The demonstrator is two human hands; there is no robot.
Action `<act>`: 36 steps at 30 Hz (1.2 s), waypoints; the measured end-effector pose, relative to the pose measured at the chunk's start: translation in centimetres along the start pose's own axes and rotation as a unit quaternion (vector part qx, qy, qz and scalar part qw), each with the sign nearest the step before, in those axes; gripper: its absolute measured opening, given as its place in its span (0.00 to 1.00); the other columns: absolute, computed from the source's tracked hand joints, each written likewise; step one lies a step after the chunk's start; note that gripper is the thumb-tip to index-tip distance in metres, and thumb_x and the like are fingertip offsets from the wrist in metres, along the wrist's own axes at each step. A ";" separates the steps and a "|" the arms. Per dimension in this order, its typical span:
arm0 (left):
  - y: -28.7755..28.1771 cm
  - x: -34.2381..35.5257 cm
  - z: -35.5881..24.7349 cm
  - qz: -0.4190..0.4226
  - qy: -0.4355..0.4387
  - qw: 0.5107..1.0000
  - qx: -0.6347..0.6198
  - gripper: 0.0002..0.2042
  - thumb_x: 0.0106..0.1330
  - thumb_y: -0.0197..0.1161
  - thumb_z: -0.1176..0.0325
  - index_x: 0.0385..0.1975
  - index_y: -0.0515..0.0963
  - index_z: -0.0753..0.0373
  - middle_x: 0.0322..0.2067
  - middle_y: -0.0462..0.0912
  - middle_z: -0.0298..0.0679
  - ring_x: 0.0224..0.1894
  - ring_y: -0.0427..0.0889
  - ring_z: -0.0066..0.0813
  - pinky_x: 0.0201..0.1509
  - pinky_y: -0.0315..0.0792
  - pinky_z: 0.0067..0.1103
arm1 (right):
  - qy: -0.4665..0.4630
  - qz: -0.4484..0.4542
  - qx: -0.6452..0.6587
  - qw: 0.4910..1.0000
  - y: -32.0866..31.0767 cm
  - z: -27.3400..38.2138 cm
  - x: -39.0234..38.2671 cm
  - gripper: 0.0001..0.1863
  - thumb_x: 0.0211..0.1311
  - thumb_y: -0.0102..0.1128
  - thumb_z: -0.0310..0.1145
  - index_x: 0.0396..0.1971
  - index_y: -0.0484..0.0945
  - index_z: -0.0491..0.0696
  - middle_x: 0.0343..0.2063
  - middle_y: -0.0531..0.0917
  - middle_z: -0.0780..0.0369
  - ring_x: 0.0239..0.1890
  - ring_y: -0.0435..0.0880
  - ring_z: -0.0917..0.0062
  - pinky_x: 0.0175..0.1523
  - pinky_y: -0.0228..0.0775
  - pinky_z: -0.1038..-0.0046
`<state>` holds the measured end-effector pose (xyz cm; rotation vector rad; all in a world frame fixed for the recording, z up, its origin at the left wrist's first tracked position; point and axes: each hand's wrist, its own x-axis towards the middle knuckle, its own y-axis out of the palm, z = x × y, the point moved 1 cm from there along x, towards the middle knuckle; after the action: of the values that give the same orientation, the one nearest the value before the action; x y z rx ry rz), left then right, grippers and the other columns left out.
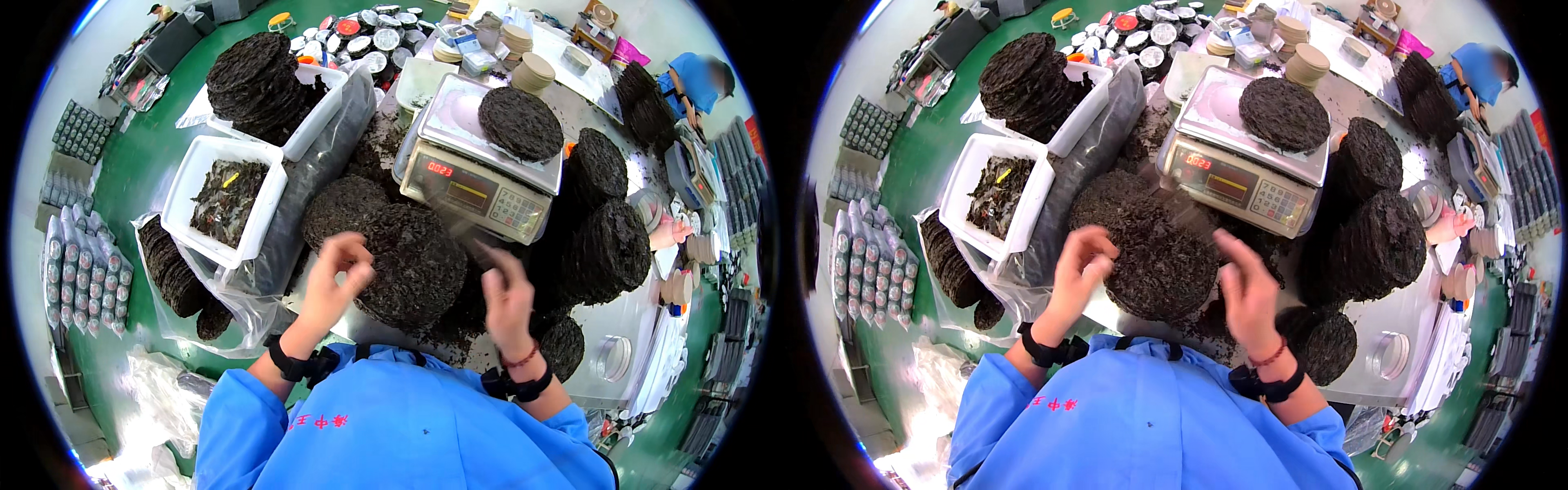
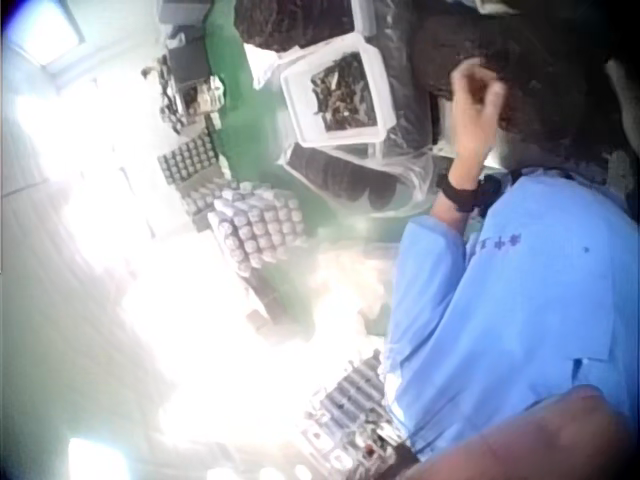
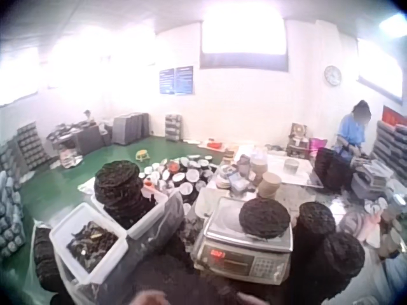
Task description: The person removes compressed tea discs from a large plastic bag, places them onto an electronic scale to check the weight, and stacks them in columns on a work surface.
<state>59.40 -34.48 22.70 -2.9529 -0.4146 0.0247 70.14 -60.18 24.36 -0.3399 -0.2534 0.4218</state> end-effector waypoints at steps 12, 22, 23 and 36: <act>1.5 0.3 2.2 0.306 0.241 0.796 0.463 0.41 0.49 0.73 0.55 0.65 0.65 0.61 0.67 0.60 0.51 0.70 0.57 0.52 0.69 0.60 0.40 | 0.058 -0.252 0.366 0.894 -5.9 -4.0 -0.2 0.20 0.73 0.51 0.32 0.60 0.68 0.39 0.56 0.76 0.60 0.55 0.75 0.76 0.62 0.66 0.73; 0.8 1.0 -0.5 0.159 0.252 0.859 0.416 0.31 0.48 0.63 0.77 0.59 0.71 0.59 0.60 0.72 0.48 0.62 0.71 0.46 0.67 0.65 0.35 | 0.060 -0.284 0.373 0.881 -6.8 -4.2 -0.4 0.21 0.73 0.51 0.34 0.60 0.68 0.39 0.56 0.76 0.59 0.55 0.76 0.75 0.61 0.67 0.73; 0.0 1.4 -0.8 0.045 0.214 0.916 0.336 0.25 0.56 0.61 0.78 0.57 0.73 0.62 0.58 0.74 0.46 0.59 0.75 0.42 0.65 0.68 0.31 | 0.062 -0.290 0.369 0.881 -6.9 -3.9 -0.1 0.21 0.73 0.51 0.34 0.60 0.68 0.39 0.56 0.76 0.59 0.55 0.76 0.75 0.61 0.67 0.73; 3.4 8.1 -2.7 -0.006 -0.041 0.879 -0.475 0.32 0.71 0.47 0.42 0.67 0.60 0.59 0.63 0.69 0.40 0.65 0.68 0.38 0.69 0.62 0.37 | -0.270 0.087 -0.221 0.933 4.9 2.9 8.1 0.35 0.56 0.64 0.46 0.63 0.68 0.48 0.64 0.67 0.54 0.67 0.62 0.58 0.70 0.51 0.53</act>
<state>68.24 -35.93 24.90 -3.9310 -0.5882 -0.0798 74.66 -51.63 26.55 -0.6911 -0.8693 0.6310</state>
